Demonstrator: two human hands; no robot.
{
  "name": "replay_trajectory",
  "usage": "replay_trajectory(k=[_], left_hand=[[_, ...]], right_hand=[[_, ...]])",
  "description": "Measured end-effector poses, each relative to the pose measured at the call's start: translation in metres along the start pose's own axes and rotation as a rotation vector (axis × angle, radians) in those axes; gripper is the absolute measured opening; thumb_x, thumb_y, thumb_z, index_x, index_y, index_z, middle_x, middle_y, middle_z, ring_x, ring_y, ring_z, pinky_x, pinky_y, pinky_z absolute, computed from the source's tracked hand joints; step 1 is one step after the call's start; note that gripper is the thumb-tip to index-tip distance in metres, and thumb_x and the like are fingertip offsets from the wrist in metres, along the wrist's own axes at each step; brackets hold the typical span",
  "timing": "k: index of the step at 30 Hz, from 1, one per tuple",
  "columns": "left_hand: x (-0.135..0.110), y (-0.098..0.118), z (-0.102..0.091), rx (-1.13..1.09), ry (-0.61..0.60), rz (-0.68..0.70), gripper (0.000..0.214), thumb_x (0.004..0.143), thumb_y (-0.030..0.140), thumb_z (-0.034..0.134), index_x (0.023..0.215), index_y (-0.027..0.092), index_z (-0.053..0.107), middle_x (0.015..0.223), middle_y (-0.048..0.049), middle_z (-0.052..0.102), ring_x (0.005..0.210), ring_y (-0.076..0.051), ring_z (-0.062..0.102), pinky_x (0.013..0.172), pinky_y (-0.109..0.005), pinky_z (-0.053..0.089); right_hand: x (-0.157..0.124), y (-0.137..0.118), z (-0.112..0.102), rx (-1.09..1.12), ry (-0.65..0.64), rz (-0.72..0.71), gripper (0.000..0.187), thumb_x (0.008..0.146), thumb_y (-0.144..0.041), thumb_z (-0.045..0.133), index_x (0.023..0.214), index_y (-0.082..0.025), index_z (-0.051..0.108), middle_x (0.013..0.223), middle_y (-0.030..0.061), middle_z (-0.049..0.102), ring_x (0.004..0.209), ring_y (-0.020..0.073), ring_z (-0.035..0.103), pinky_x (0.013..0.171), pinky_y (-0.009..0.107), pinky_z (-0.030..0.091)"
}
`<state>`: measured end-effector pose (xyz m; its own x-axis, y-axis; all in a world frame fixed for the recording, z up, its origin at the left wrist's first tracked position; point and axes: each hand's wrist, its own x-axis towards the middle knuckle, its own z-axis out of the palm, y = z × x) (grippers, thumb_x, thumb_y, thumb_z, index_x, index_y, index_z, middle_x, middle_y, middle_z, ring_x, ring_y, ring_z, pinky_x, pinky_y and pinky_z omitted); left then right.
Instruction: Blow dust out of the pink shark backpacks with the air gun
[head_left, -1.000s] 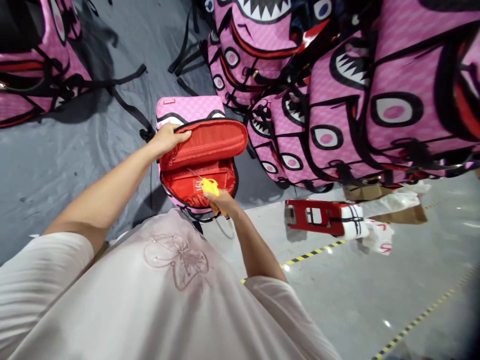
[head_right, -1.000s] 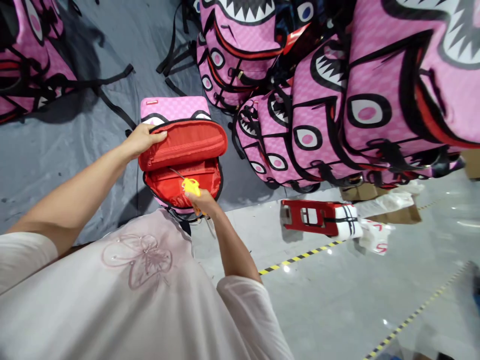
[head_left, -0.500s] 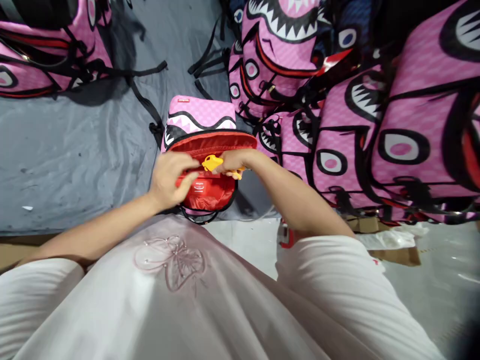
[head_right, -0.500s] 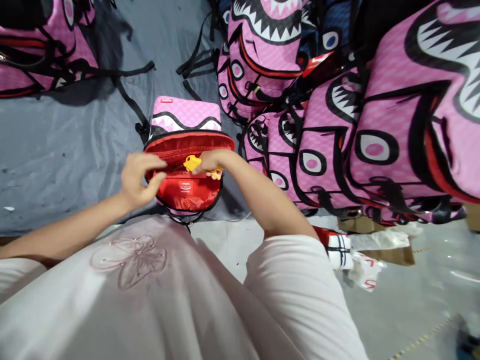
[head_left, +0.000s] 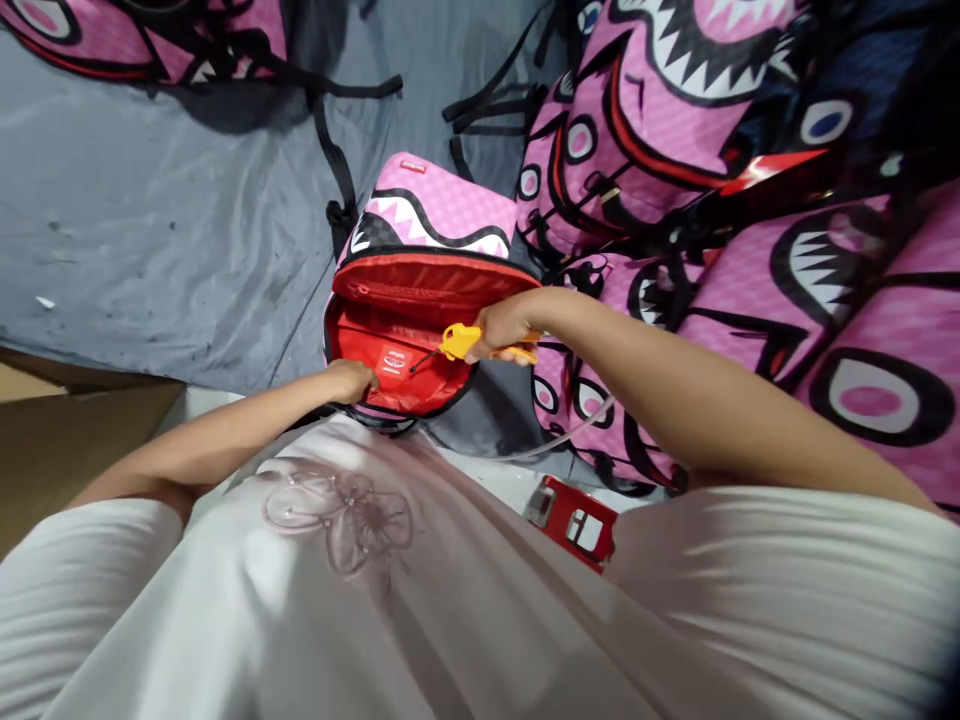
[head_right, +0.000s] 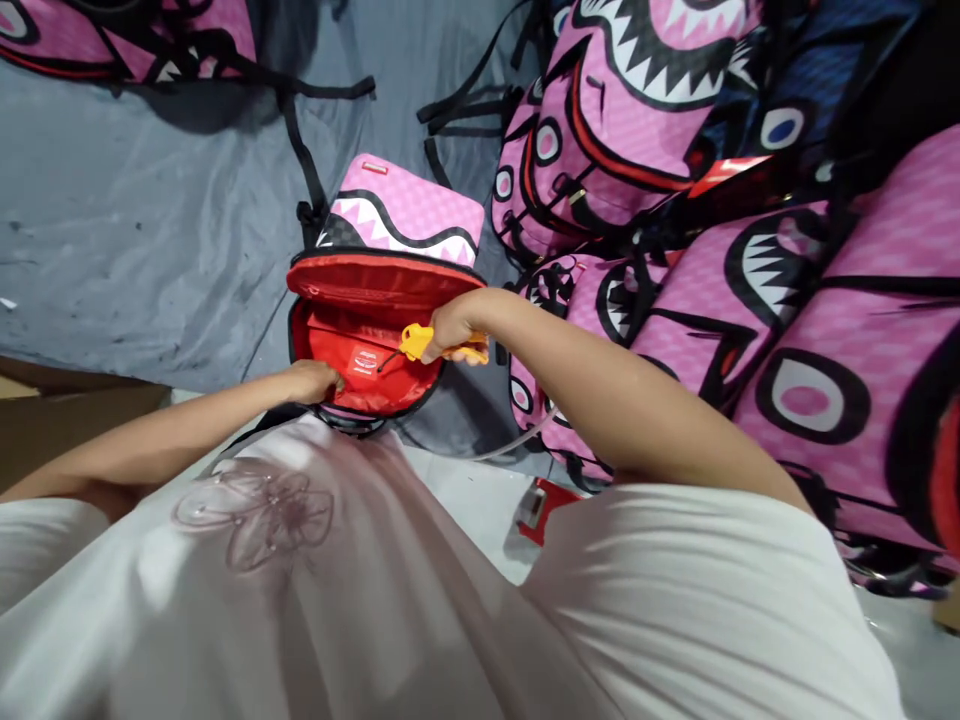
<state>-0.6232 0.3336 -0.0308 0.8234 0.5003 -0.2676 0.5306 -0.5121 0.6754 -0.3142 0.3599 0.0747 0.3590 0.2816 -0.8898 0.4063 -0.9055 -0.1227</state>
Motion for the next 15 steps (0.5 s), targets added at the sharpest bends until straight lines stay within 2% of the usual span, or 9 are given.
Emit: replay_trajectory(k=[2, 4, 6, 7, 9, 11, 13, 15], left_hand=[[-0.007, 0.008, -0.01, 0.047, -0.177, -0.012, 0.028, 0.06, 0.004, 0.063, 0.072, 0.026, 0.074, 0.063, 0.0027, 0.069, 0.059, -0.015, 0.063, 0.054, -0.022, 0.038], [-0.015, 0.02, -0.019, 0.091, -0.314, -0.03, 0.028, 0.065, 0.007, 0.059, 0.077, 0.026, 0.075, 0.074, -0.0024, 0.074, 0.072, -0.019, 0.068, 0.062, -0.024, 0.043], [-0.025, 0.033, -0.023, 0.122, -0.372, -0.041, 0.026, 0.072, 0.009, 0.054, 0.08, 0.024, 0.074, 0.081, -0.0072, 0.076, 0.08, -0.022, 0.07, 0.076, -0.028, 0.048], [-0.031, 0.038, -0.023, 0.128, -0.367, -0.039, 0.026, 0.074, 0.01, 0.052, 0.081, 0.022, 0.073, 0.083, -0.0087, 0.076, 0.084, -0.023, 0.071, 0.085, -0.031, 0.048], [-0.042, 0.045, -0.022, 0.138, -0.348, -0.039, 0.027, 0.077, 0.01, 0.049, 0.086, 0.021, 0.072, 0.089, -0.0098, 0.076, 0.095, -0.024, 0.07, 0.105, -0.041, 0.041], [-0.051, 0.047, -0.021, 0.146, -0.336, -0.054, 0.03, 0.08, 0.01, 0.045, 0.091, 0.021, 0.071, 0.097, -0.0092, 0.076, 0.104, -0.023, 0.069, 0.116, -0.048, 0.028], [-0.056, 0.047, -0.02, 0.162, -0.321, -0.074, 0.031, 0.082, 0.009, 0.042, 0.093, 0.02, 0.069, 0.1, -0.0093, 0.075, 0.106, -0.022, 0.068, 0.119, -0.05, 0.024], [-0.059, 0.047, -0.019, 0.193, -0.294, -0.093, 0.031, 0.082, 0.008, 0.041, 0.092, 0.018, 0.068, 0.1, -0.0104, 0.075, 0.105, -0.022, 0.068, 0.119, -0.049, 0.025]], right_hand=[[0.009, -0.007, 0.005, -0.07, -0.069, -0.059, 0.048, 0.073, -0.041, 0.084, 0.055, -0.017, 0.047, 0.047, -0.0096, 0.04, 0.038, 0.0059, 0.044, 0.045, 0.02, 0.036], [0.018, -0.015, 0.014, -0.15, -0.223, -0.105, 0.045, 0.068, -0.033, 0.089, 0.057, -0.015, 0.05, 0.048, -0.0093, 0.043, 0.04, 0.0054, 0.046, 0.046, 0.019, 0.036], [0.026, -0.021, 0.024, -0.152, -0.365, -0.172, 0.043, 0.063, -0.027, 0.092, 0.058, -0.014, 0.052, 0.049, -0.0098, 0.043, 0.042, 0.0049, 0.047, 0.047, 0.017, 0.036], [0.03, -0.021, 0.028, -0.103, -0.388, -0.209, 0.042, 0.062, -0.026, 0.092, 0.059, -0.014, 0.051, 0.048, -0.0105, 0.042, 0.041, 0.0046, 0.047, 0.046, 0.016, 0.035], [0.036, -0.016, 0.033, 0.056, -0.355, -0.276, 0.043, 0.064, -0.026, 0.091, 0.059, -0.015, 0.049, 0.046, -0.0121, 0.036, 0.039, 0.0041, 0.044, 0.043, 0.015, 0.033], [0.041, -0.006, 0.034, 0.171, -0.315, -0.301, 0.043, 0.066, -0.027, 0.089, 0.059, -0.017, 0.048, 0.044, -0.0137, 0.03, 0.035, 0.004, 0.04, 0.04, 0.015, 0.03], [0.043, 0.007, 0.034, 0.173, -0.277, -0.26, 0.044, 0.067, -0.026, 0.089, 0.059, -0.019, 0.046, 0.042, -0.0149, 0.026, 0.031, 0.0043, 0.037, 0.036, 0.016, 0.028], [0.039, 0.02, 0.034, 0.119, -0.198, -0.188, 0.043, 0.069, -0.025, 0.087, 0.06, -0.021, 0.045, 0.042, -0.0158, 0.024, 0.027, 0.0048, 0.033, 0.033, 0.017, 0.026]])
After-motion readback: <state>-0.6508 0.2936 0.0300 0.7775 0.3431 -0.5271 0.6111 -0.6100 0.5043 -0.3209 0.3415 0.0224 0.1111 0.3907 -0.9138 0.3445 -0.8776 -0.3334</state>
